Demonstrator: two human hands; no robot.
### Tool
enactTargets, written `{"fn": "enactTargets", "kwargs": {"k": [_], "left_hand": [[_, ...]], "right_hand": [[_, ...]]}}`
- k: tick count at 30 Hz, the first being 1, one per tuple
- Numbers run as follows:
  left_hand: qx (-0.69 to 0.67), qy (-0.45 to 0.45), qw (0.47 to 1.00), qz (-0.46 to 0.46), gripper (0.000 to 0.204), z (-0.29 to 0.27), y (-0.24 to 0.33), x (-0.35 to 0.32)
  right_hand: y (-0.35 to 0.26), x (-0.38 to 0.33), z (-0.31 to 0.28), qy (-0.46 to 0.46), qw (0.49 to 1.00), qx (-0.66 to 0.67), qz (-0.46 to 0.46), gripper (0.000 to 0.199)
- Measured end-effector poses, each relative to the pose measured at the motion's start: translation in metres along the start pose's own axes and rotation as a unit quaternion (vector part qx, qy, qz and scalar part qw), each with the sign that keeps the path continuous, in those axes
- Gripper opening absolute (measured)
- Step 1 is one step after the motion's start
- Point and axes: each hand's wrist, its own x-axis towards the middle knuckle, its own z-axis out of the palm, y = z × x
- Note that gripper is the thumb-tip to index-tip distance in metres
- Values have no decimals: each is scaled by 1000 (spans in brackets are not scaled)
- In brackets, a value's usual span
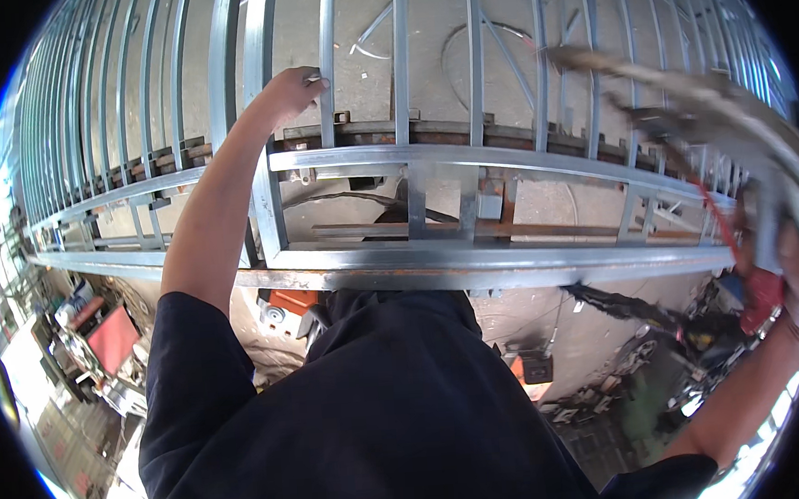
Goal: The person welds multiple joints on a large metal frame structure using a handheld welding torch. The person moves along the frame, positioning the torch at various intersections and applying welds while holding the frame steady with the other hand.
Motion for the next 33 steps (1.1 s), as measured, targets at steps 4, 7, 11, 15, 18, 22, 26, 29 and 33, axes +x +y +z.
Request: {"fn": "enactTargets", "kwargs": {"k": [4, 7, 11, 15, 18, 22, 26, 29, 33], "left_hand": [[-121, -47, 991, -15, 40, 6, -1, 8], [-114, -36, 991, -54, 40, 3, -4, -4], [-121, -60, 990, -44, 42, 0, 0, 4], [-118, -76, 987, -78, 44, -9, 8, 3], [-115, -39, 991, -64, 44, -2, 4, 1], [-117, -27, 990, -70, 44, 0, 3, -1], [-118, -25, 989, -81, 45, 0, 4, -1], [-112, -49, 989, -89, 49, -6, 9, -1], [-122, -80, 985, -92, 52, -15, 14, -1]], "right_hand": [[-18, 138, 68, 52, 995, -18, 80, 45], [-9, 240, 97, -89, 994, -50, 48, 65], [-1, 302, 130, -172, 980, -6, 97, 70], [14, 343, 150, -220, 971, 30, 94, 70], [15, 355, 156, -258, 962, 13, 89, 66], [20, 361, 159, -274, 956, -7, 102, 69], [17, 361, 159, -280, 954, -25, 110, 72], [14, 359, 160, -288, 953, -8, 89, 74], [14, 357, 162, -289, 955, -21, 58, 76]]}}
